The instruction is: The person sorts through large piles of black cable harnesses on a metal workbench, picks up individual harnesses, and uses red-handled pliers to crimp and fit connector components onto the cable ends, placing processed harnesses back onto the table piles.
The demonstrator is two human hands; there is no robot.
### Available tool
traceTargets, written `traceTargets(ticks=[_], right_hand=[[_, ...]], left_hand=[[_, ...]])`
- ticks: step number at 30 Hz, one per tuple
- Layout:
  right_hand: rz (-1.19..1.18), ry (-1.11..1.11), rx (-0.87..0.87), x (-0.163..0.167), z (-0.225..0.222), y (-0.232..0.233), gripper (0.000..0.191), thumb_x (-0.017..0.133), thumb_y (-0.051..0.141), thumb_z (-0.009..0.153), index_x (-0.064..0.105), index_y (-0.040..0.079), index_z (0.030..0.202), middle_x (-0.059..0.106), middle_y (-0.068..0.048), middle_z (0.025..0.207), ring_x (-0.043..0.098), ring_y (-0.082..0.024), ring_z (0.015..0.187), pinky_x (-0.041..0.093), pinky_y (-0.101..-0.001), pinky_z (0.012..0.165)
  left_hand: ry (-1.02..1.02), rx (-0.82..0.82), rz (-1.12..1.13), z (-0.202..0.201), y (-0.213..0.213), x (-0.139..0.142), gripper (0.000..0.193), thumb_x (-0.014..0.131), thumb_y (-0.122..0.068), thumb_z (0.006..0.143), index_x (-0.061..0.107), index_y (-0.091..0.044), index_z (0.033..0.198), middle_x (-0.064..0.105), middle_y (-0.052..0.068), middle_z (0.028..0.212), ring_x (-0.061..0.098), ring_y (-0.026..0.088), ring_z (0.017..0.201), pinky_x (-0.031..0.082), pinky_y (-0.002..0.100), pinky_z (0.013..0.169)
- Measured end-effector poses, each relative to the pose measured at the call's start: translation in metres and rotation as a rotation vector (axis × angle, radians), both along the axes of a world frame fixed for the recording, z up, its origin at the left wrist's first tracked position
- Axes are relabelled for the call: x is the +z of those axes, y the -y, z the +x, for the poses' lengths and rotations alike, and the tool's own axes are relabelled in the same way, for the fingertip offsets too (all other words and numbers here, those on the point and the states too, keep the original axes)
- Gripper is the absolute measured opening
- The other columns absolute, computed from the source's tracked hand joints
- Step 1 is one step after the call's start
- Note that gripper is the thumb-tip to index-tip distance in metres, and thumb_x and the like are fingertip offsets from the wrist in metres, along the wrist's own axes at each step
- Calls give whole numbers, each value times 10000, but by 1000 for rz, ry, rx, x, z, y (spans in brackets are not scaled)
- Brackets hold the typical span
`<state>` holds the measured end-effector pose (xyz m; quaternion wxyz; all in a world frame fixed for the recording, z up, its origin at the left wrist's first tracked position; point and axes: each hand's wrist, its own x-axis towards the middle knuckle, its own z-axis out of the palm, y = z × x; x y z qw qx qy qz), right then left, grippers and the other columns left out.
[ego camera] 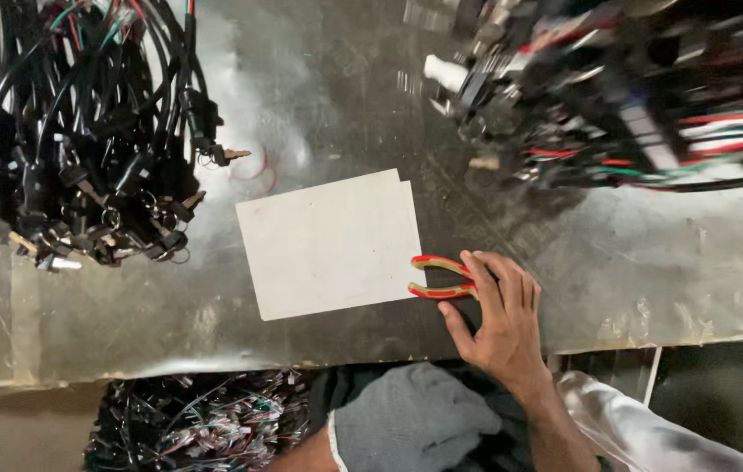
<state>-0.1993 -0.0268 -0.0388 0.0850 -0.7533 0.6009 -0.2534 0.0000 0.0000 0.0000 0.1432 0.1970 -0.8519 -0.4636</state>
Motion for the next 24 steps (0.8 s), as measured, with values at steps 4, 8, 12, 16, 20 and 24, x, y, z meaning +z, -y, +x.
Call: traceTargets(ticks=[4,8,12,16,20,24], right_hand=[[7,27,-40,0,-4,0,668,791,321,855,535,89,1427,533,-103,1393,497,-326,1306,374,-477,1098],[26,2,13,1,-18,5,700,763,278,786,547,50,1412,543,-134,1388,494,-352,1307,377,-484,1100],[-17,20,12,-1,-30,10,611,795,304,823,606,43,1343,590,-145,1326,557,-355,1233,409,-479,1061],[-100,138,-41,4,-43,8,436,784,265,927,651,59,1288,635,-121,1292,609,-338,1189,472,-431,1060],[-217,23,-226,8,-62,18,484,766,252,966,592,40,1365,564,-133,1393,524,-359,1337,383,-505,1178],[-184,62,-448,4,-87,59,685,777,338,1039,440,2,1532,403,-244,1543,386,-428,1461,289,-565,1250]], left_hand=[[-89,315,-243,5,21,-8,374,681,-232,939,630,-148,1300,623,60,1217,611,290,1136,481,445,1015],[28,449,-465,3,61,-6,464,676,-193,871,600,-100,1320,596,107,1317,589,306,1208,466,457,1021],[57,535,-594,-5,86,-6,574,700,-213,837,574,-104,1386,533,157,1386,523,354,1298,422,508,1084],[1,535,-572,-21,99,-12,668,735,-248,837,528,-116,1458,482,168,1464,463,382,1374,401,523,1120],[-41,567,-657,-42,124,-12,677,776,-319,901,499,-174,1502,437,144,1538,421,377,1439,393,515,1174],[7,658,-834,-60,151,-6,751,801,-429,824,507,-266,1496,369,127,1574,349,403,1455,335,587,1167]])
